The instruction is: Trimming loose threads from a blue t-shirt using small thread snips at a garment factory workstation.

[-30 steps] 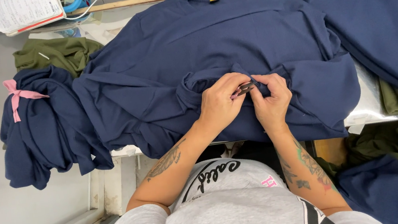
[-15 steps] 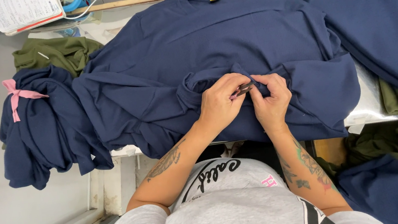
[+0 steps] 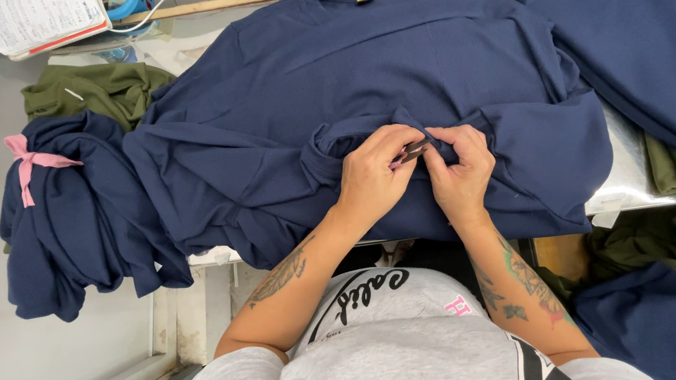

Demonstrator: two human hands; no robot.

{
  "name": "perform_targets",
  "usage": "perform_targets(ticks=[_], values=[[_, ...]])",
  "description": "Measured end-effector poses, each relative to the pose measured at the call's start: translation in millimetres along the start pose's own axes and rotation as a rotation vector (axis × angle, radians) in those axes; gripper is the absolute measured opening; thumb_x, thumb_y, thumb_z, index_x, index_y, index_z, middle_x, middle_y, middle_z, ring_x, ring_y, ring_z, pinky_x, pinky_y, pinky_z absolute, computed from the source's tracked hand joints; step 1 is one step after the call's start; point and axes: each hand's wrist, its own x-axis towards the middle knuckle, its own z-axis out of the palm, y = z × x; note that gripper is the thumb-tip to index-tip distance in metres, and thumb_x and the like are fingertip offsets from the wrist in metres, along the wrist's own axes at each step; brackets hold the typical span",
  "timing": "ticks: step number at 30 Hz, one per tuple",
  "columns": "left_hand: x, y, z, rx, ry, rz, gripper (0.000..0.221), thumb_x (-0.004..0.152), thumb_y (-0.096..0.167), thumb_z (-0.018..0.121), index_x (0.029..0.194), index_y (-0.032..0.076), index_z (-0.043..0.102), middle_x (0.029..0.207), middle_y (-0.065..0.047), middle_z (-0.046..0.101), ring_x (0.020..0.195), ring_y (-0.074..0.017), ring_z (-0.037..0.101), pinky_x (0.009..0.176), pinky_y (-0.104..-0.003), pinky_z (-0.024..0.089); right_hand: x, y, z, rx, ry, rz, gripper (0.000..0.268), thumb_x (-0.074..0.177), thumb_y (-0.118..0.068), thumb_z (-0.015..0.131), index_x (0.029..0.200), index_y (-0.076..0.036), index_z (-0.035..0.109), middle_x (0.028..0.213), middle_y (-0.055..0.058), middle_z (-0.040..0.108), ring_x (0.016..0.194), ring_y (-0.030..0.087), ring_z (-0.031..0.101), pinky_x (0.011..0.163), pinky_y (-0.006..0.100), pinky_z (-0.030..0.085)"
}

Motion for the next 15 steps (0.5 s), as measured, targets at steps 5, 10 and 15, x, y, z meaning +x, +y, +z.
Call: perform_targets(ticks=[5,10,15], values=[[0.2,-2.3,0.8,-0.013,-0.005,0.011,0.012,0.092,0.013,0.072,0.102,0.02,0.076,0.093,0.0,0.074,0.083,-0.0226,0.076,0.066,-0.028,0.064,0.9,-1.9,1.1,-0.002,-0.003,0.009,0.014,0.089,-0.002,0.084,0.101,-0.004,0.077,0.089,0.009,0.075,0.085,0.031,0.072,0.092,0.041,0.05],[0.5,-0.6,-0.4,-0.051,-0.019,-0.03,0.013,0.091,0.01,0.072,0.101,0.018,0.075,0.09,-0.001,0.073,0.082,-0.0239,0.075,0.066,-0.03,0.064,2.8,-6.7,0.8,-0.004,0.002,0.016,0.012,0.089,0.0,0.081,0.1,-0.004,0.078,0.088,0.009,0.074,0.084,0.031,0.072,0.092,0.039,0.05],[-2.2,-7.3,1.6,-0.07,-0.021,-0.061,0.012,0.092,0.008,0.072,0.1,0.017,0.075,0.091,-0.001,0.073,0.083,-0.022,0.075,0.066,-0.029,0.064,2.5,-5.2,1.9,-0.008,0.014,0.022,0.012,0.089,-0.002,0.083,0.099,-0.005,0.078,0.086,0.007,0.075,0.083,0.028,0.072,0.091,0.038,0.05]])
